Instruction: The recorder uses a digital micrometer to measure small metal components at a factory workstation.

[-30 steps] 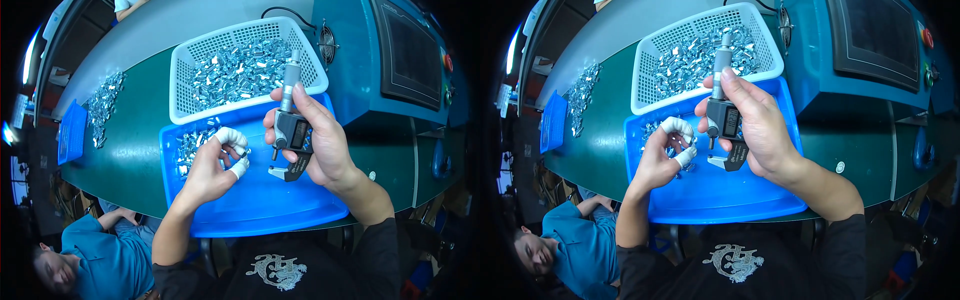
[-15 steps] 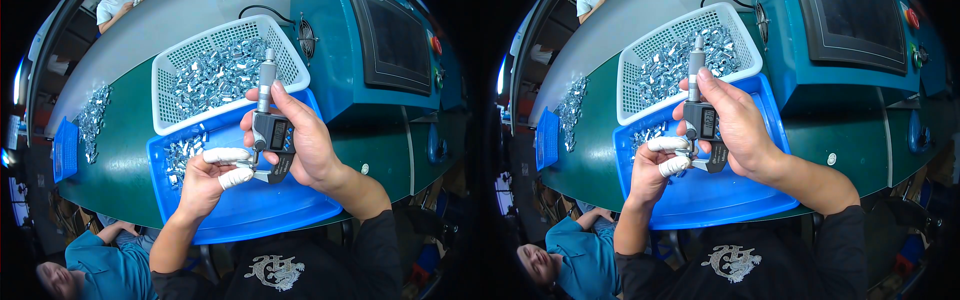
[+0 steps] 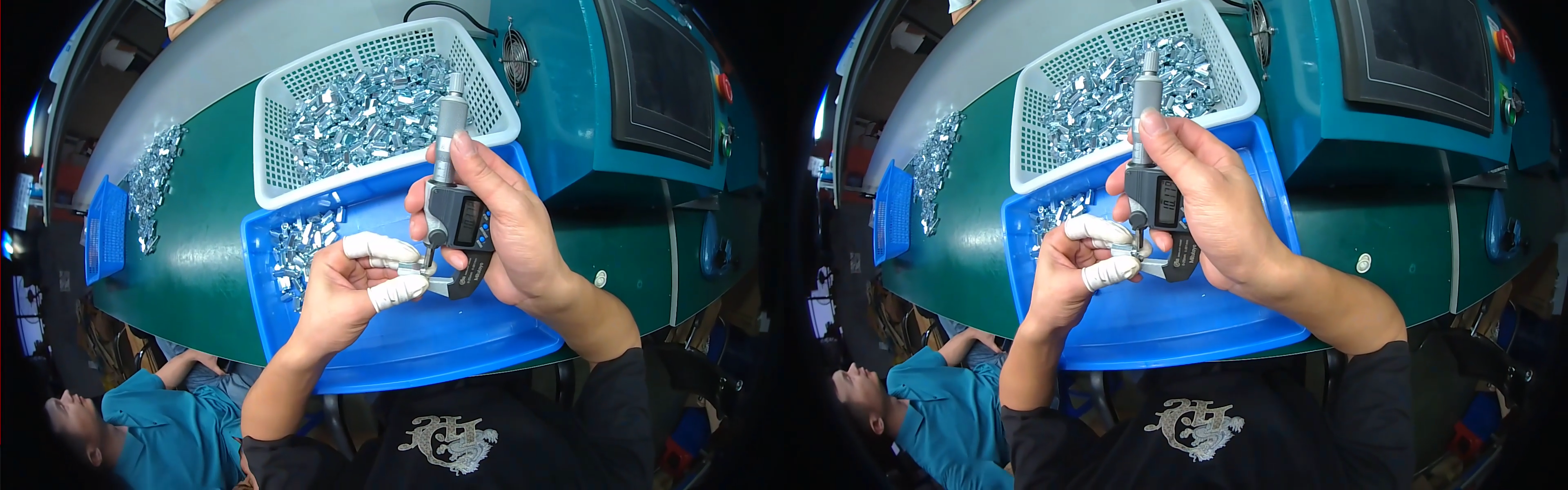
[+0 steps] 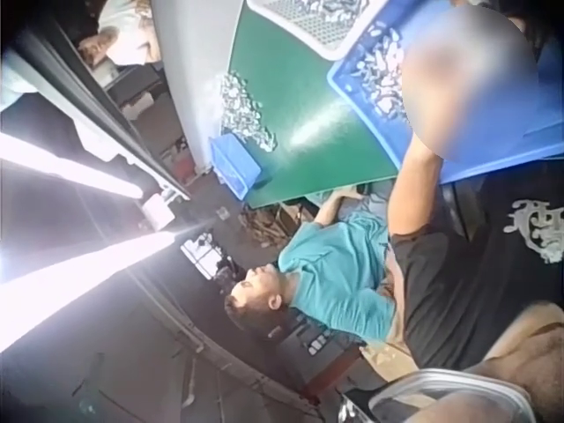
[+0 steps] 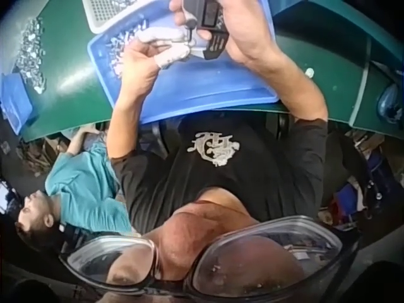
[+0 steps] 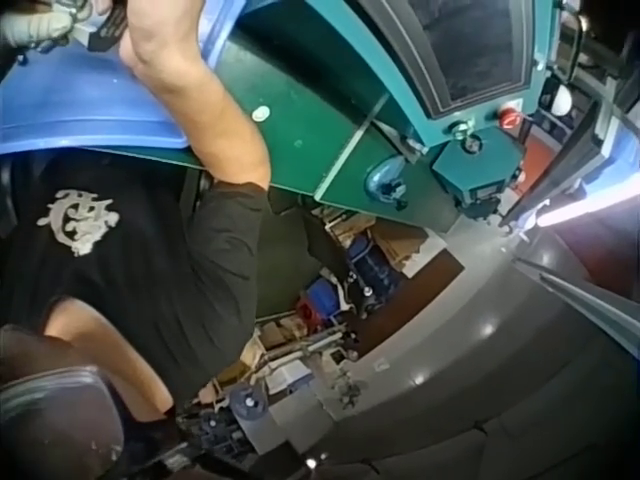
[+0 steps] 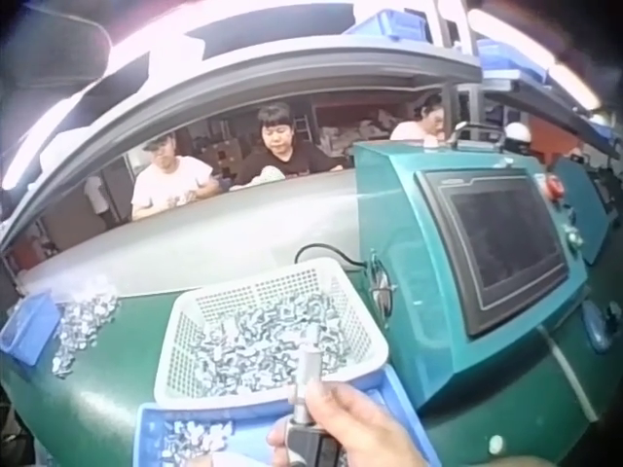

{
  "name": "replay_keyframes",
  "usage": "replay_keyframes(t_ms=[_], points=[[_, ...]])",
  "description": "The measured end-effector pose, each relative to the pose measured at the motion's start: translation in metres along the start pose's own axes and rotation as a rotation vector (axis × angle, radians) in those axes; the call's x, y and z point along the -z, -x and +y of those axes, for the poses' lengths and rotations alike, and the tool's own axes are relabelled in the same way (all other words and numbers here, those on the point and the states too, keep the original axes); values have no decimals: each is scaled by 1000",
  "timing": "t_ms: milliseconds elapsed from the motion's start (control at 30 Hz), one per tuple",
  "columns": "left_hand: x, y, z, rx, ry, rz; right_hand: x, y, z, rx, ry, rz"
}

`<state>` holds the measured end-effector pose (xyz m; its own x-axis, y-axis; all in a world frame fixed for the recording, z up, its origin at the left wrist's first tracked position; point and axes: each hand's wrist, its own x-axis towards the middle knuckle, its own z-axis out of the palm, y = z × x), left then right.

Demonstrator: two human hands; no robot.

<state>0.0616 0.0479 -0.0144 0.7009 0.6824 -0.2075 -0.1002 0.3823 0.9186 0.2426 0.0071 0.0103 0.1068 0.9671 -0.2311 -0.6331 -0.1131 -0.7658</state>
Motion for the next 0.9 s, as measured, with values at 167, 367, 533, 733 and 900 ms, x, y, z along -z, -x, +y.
replay_keyframes(t_ms=[167, 367, 533, 733, 900], points=[[0, -1, 5, -10, -3, -12, -4, -4, 0, 4, 24, 21], [2, 1, -5, -78, -70, -70, -11, 7, 5, -2, -6, 54], [-8, 3, -4, -69, 27, -107, -7, 16, 5, 71, 46, 123], [-3, 9, -3, -56, 17, -61, -16, 10, 13, 52, 22, 112], [-11, 3, 1, -38, 8, -106, -5, 15, 3, 67, 22, 96]])
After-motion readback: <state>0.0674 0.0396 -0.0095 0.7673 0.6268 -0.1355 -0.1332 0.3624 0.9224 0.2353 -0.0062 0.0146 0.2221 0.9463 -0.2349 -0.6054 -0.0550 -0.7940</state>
